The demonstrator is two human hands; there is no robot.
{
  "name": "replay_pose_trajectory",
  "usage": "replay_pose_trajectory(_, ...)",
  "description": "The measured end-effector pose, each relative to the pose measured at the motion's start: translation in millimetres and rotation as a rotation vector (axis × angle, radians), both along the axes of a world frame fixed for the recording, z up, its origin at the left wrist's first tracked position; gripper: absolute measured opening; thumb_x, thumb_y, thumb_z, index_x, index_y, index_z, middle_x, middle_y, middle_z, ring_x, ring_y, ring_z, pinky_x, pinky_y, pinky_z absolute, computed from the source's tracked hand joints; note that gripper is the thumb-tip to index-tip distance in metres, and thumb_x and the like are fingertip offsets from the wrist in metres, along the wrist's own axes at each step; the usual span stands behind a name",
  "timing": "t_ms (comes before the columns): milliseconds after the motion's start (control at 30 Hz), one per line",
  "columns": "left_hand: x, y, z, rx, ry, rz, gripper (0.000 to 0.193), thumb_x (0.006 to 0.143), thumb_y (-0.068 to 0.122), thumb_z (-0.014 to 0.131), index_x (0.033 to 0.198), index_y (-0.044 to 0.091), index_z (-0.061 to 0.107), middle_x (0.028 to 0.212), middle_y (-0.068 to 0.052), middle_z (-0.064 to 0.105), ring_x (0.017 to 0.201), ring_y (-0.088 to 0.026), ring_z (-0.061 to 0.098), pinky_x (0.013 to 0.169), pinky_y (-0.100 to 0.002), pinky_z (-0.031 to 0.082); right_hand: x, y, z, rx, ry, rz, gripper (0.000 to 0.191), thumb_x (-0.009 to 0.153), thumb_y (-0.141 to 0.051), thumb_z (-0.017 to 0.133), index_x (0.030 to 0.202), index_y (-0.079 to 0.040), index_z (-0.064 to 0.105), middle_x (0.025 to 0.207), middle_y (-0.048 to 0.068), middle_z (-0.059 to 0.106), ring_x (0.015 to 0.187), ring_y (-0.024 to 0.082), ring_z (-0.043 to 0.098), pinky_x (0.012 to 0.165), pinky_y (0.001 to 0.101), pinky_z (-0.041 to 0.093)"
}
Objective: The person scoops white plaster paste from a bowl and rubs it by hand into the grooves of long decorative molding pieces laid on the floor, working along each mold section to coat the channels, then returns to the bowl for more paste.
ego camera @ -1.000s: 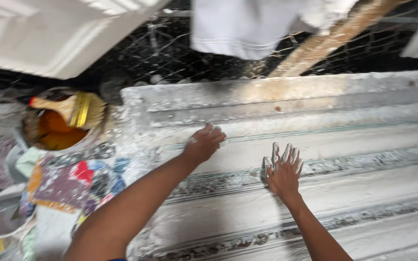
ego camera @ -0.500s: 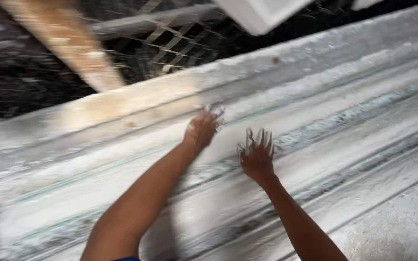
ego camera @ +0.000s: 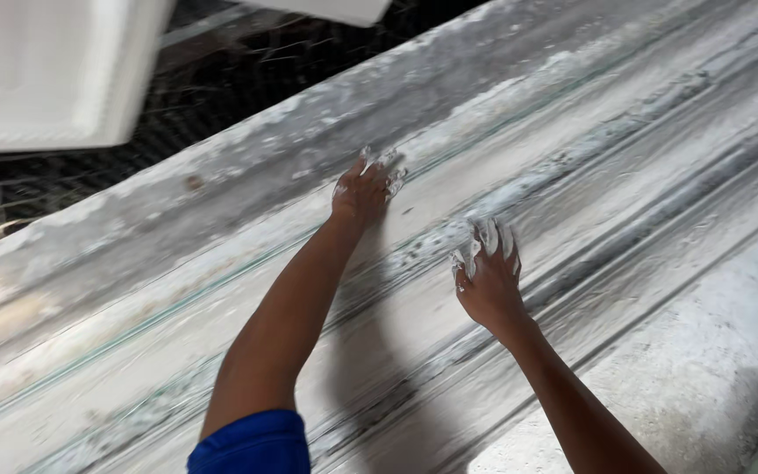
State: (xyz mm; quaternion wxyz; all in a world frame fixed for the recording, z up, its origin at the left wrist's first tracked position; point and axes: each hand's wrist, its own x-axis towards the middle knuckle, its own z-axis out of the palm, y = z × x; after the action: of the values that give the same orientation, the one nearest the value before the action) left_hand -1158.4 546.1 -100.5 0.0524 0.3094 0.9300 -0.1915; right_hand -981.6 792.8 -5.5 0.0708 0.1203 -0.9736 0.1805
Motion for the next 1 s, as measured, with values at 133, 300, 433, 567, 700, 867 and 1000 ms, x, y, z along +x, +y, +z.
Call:
replay_pose_trajectory(133, -66.3, 107.8, 2.3, -0.033, 0.010, 0.002, 0.048, 0.101, 0.031, 0.045, 0.148, 0.026, 0.053, 0.157, 0.010, 0.045, 0.152, -0.017, 0.028, 0.125, -0.053, 0.005, -53.4, 76.8, -3.3, 0.025, -0.098, -0.048, 0.071, 0.095, -0.027, 0.061, 0.155, -0.001, 0.034, 0.157, 0.031, 0.028, 0.147, 0.053, 0.019, 0.118, 0.0643, 0.016)
replay_pose_trajectory(300, -143.4, 237.3, 4.5, 0.112, 0.021, 0.036, 0.055, 0.097, 0.035, 0.046, 0.150, 0.023, 0.047, 0.158, 0.008, 0.039, 0.145, -0.016, 0.028, 0.120, -0.050, 0.005, -174.9, 168.0, -24.1, -0.021, -0.116, -0.033, 0.071, 0.099, -0.028, 0.058, 0.157, 0.000, 0.028, 0.160, 0.028, 0.030, 0.151, 0.049, 0.020, 0.122, 0.0641, 0.015)
replay_pose_trajectory(433, -191.2, 339.7, -10.8, 0.040, -0.060, 0.040, 0.049, 0.102, 0.031, 0.047, 0.150, 0.022, 0.052, 0.159, 0.009, 0.043, 0.151, -0.017, 0.028, 0.124, -0.048, 0.010, -255.1, 251.6, -44.8, 0.047, -0.132, -0.005, 0.075, 0.093, -0.026, 0.060, 0.157, -0.003, 0.028, 0.160, 0.032, 0.023, 0.150, 0.051, 0.015, 0.120, 0.0639, 0.013)
replay_pose_trajectory(567, -250.2, 433.2, -11.3, 0.015, -0.067, 0.005, 0.047, 0.099, 0.028, 0.050, 0.145, 0.024, 0.057, 0.159, 0.009, 0.044, 0.152, -0.017, 0.028, 0.124, -0.046, 0.010, -313.8, 357.0, -49.6, 0.013, -0.214, -0.041, 0.076, 0.092, -0.022, 0.062, 0.156, -0.001, 0.028, 0.159, 0.032, 0.020, 0.149, 0.051, 0.011, 0.113, 0.0684, 0.007)
replay_pose_trajectory(700, -320.2, 535.4, -11.3, 0.187, 0.023, 0.060, 0.050, 0.101, 0.034, 0.047, 0.149, 0.018, 0.055, 0.149, 0.009, 0.050, 0.146, -0.015, 0.031, 0.125, -0.046, 0.009, -379.8, 484.2, -55.6, 0.036, 0.034, 0.030, 0.071, 0.089, -0.016, 0.063, 0.151, 0.002, 0.036, 0.159, 0.028, 0.029, 0.149, 0.050, 0.021, 0.124, 0.0644, 0.010)
replay_pose_trajectory(867, -393.9, 643.9, -22.7, 0.056, -0.011, 0.015, 0.040, 0.103, 0.028, 0.053, 0.141, 0.022, 0.063, 0.155, 0.006, 0.051, 0.152, -0.017, 0.031, 0.126, -0.045, 0.010, -492.7, 675.9, -94.4, 0.047, 0.182, 0.089, 0.030, 0.094, -0.012, 0.060, 0.123, -0.007, 0.057, 0.153, 0.021, 0.043, 0.147, 0.042, 0.037, 0.125, 0.0579, 0.021)
replay_pose_trajectory(1000, -460.8, 753.5, -26.2, -0.018, 0.025, -0.003, 0.047, 0.099, 0.033, 0.052, 0.144, 0.022, 0.056, 0.155, 0.005, 0.046, 0.149, -0.018, 0.028, 0.123, -0.048, 0.008, -603.1, 839.2, -131.2, 0.424, -0.008, 0.002, 0.028, 0.104, -0.020, 0.055, 0.128, -0.007, 0.057, 0.148, 0.029, 0.042, 0.147, 0.051, 0.032, 0.123, 0.0673, 0.015)
